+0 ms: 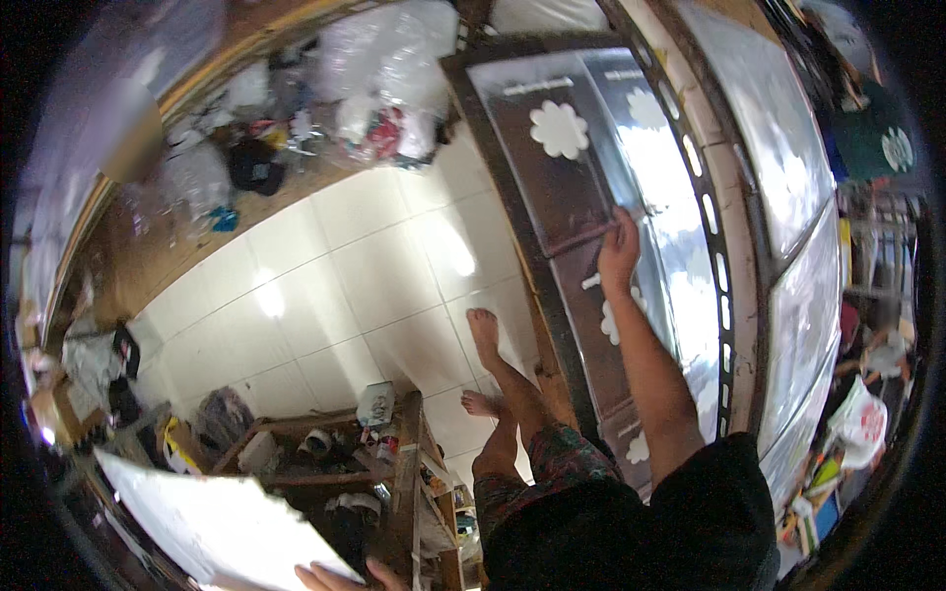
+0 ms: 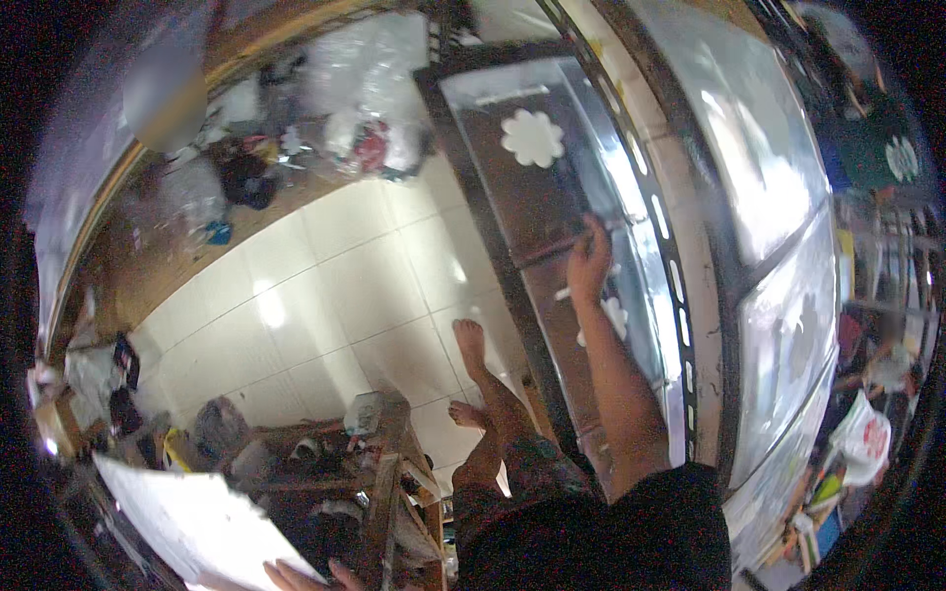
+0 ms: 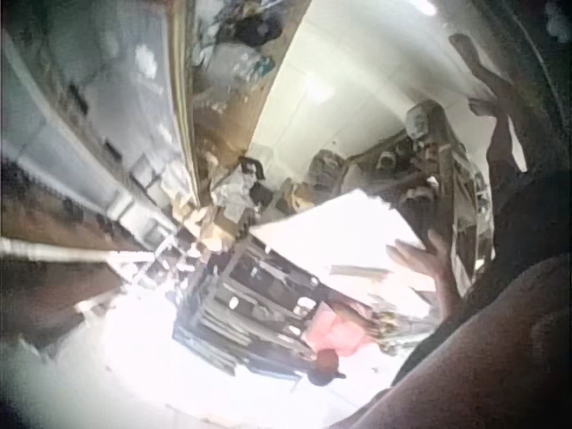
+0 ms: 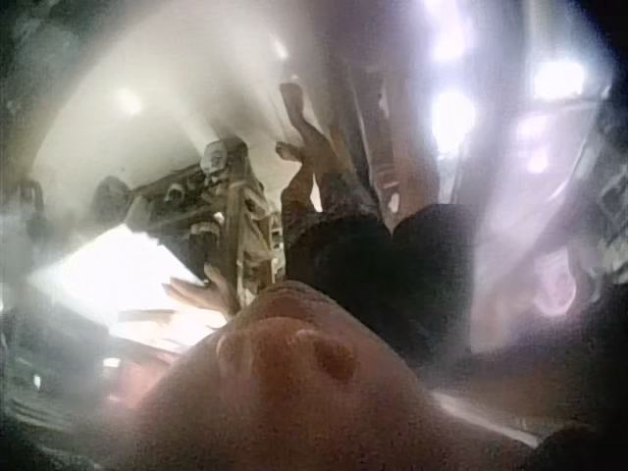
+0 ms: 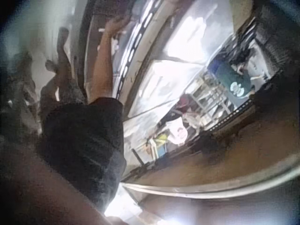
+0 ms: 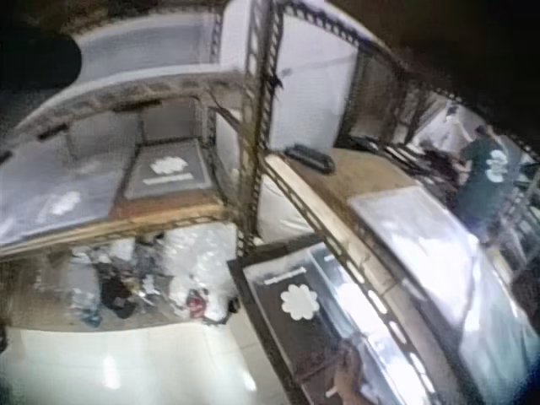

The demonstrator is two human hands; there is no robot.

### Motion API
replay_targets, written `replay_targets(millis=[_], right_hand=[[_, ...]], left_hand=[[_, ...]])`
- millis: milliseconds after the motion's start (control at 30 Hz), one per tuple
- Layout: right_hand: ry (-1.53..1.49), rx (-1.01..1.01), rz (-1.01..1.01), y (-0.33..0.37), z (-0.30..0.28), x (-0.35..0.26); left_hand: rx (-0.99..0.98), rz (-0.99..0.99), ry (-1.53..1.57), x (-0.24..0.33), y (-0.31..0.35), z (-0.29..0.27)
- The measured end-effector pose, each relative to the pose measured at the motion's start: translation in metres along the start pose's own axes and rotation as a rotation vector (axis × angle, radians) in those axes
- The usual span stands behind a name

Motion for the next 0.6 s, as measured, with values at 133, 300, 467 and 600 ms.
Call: replay_targets(millis=[133,300,467,600], right_hand=[[-0.189,-0.35,0.206,0.104,0.019,-0.089],[-0.498,-1.089,0.254,0.267,0.016,-0.164],[-0.355,-1.412,0.395,0.354,-0.015,-0.144],[-0.283,-1.578,0.27,0.357,-0.012,-0.105]], left_hand=[[-0.003,-0.004,0.212,-0.015,0.008,-0.004],[0.212,0.01,0.438,-0.03,0.021,-0.018],[0.356,0.127,0.793,-0.043,0.022,-0.034],[0.32,0.027,0.818,-0.048,0.083,-0.045]])
Point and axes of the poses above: each hand's wrist, its own y-axis away from the middle knuckle, its own z-axis out of the palm, x = y × z, the point moved 7 cm from there along -y, towards the middle knuckle, and after that the axes turned 1 degree about y, right-handed, at the moved point
